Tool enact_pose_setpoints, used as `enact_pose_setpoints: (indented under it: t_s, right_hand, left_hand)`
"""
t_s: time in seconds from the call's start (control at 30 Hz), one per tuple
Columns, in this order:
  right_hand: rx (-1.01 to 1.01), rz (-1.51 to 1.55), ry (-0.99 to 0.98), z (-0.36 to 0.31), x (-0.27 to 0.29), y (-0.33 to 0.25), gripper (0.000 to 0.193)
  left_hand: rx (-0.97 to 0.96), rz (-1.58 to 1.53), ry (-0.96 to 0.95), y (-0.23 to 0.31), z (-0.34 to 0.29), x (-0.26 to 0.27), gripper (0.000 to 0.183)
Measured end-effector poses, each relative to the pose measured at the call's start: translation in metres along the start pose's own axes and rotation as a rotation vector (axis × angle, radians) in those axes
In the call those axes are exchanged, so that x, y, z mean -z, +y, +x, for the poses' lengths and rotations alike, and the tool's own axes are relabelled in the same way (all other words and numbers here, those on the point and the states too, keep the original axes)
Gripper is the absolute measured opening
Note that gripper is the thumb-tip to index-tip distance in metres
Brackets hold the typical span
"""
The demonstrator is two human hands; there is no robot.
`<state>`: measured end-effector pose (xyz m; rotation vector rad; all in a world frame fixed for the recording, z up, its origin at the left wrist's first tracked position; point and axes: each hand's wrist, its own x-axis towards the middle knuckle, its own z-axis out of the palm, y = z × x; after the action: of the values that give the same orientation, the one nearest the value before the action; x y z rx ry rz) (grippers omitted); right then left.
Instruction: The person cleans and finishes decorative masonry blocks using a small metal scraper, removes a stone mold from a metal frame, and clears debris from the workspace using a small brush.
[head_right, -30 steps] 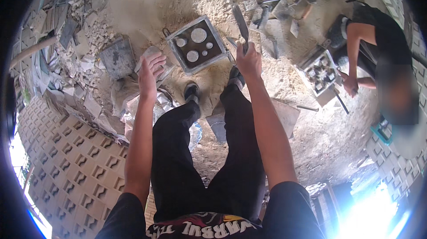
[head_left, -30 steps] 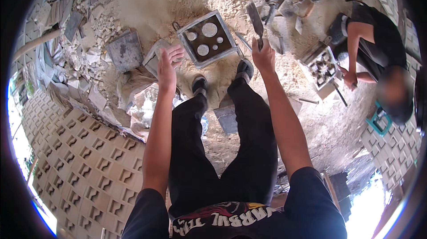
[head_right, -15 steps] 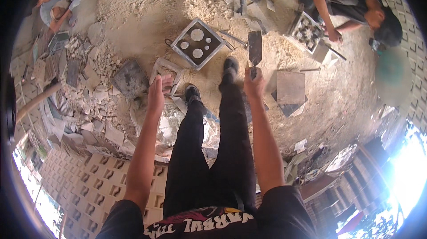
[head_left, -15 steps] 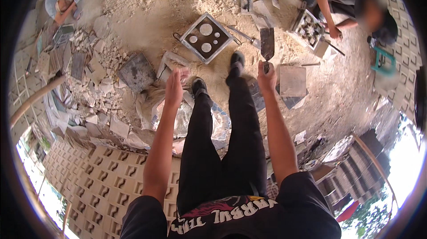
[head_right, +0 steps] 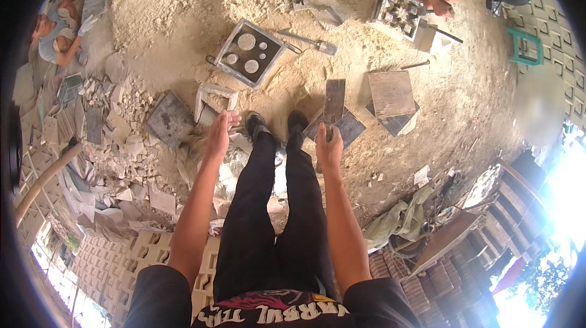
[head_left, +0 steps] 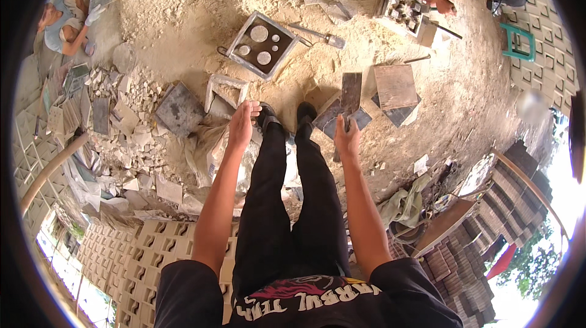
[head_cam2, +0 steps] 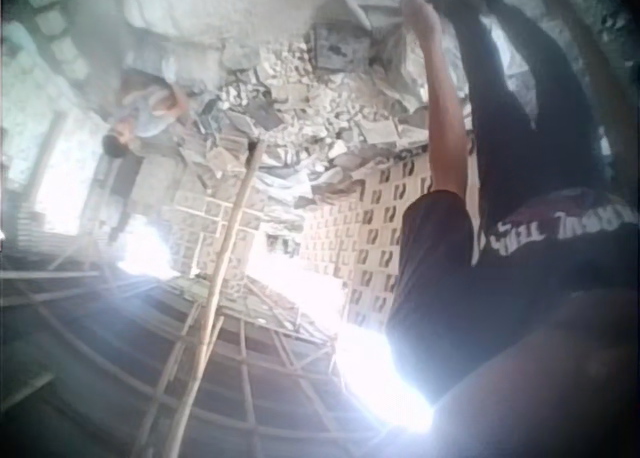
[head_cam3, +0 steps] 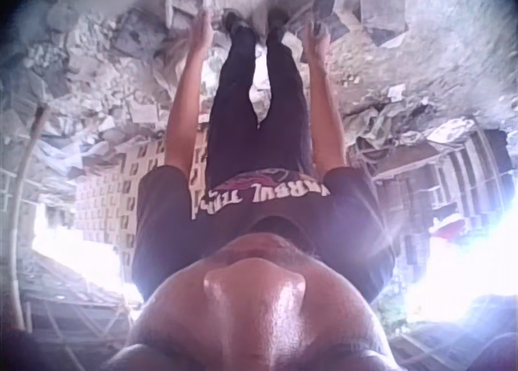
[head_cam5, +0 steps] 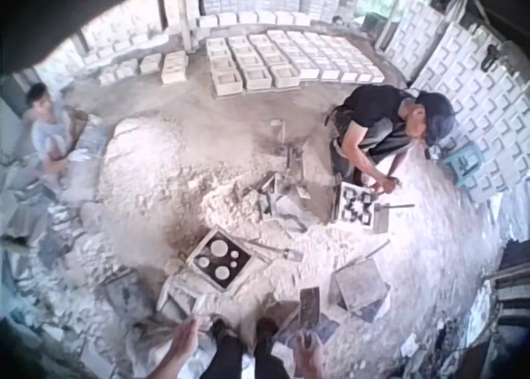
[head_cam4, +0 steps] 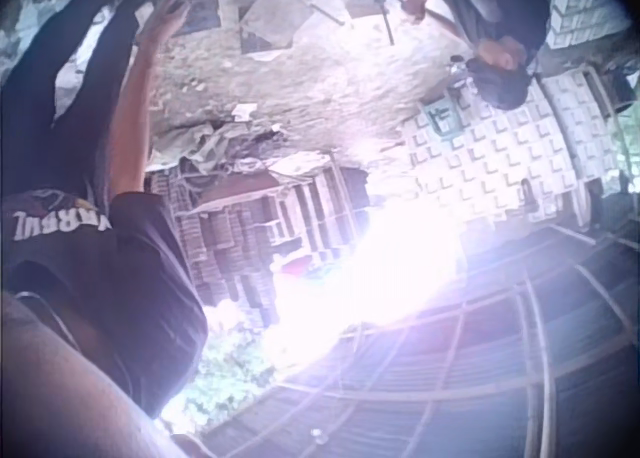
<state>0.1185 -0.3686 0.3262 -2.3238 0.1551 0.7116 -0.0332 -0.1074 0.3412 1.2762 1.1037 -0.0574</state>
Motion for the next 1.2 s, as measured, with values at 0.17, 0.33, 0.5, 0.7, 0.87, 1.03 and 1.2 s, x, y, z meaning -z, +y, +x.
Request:
enact_pose_setpoints:
  t_s: [0.17,0.33,0.5,0.7,0.87,1.03,1.2]
  right_hand:
    - [-0.016,-0.066,0.062,-0.015,0.005,0.063,0.044]
    - [-0.077,-0.092,0.029,-0.016,0.007,0.064,0.047]
    - [-0.051,0.062,-0.008,0.005,-0.003,0.070,0.040]
    - [-0.141,0.182,-0.095,0.013,-0.003,0.070,0.042]
    - [-0.204,0.076,-0.106,0.017,0.014,0.096,0.057]
    - [-0.127,-0.036,-0.034,0.032,0.033,0.118,0.055]
    - [-0.123,-0.397,0.021,0.035,0.054,0.106,0.056]
  left_hand:
    - [0.042,-0.008,-0.031,-0.021,-0.006,-0.014,0.060]
    - [0.085,-0.028,0.033,-0.038,-0.030,-0.008,0.061]
    - [0.057,-0.045,0.097,-0.049,-0.044,0.003,0.059]
    - [0.072,0.013,0.137,-0.040,-0.062,-0.011,0.061]
    - [0.053,-0.012,0.091,-0.035,-0.069,-0.048,0.062]
    - [0.063,-0.035,0.033,-0.026,-0.056,-0.079,0.058]
    - [0.076,-0.016,-0.040,-0.055,-0.031,-0.104,0.049]
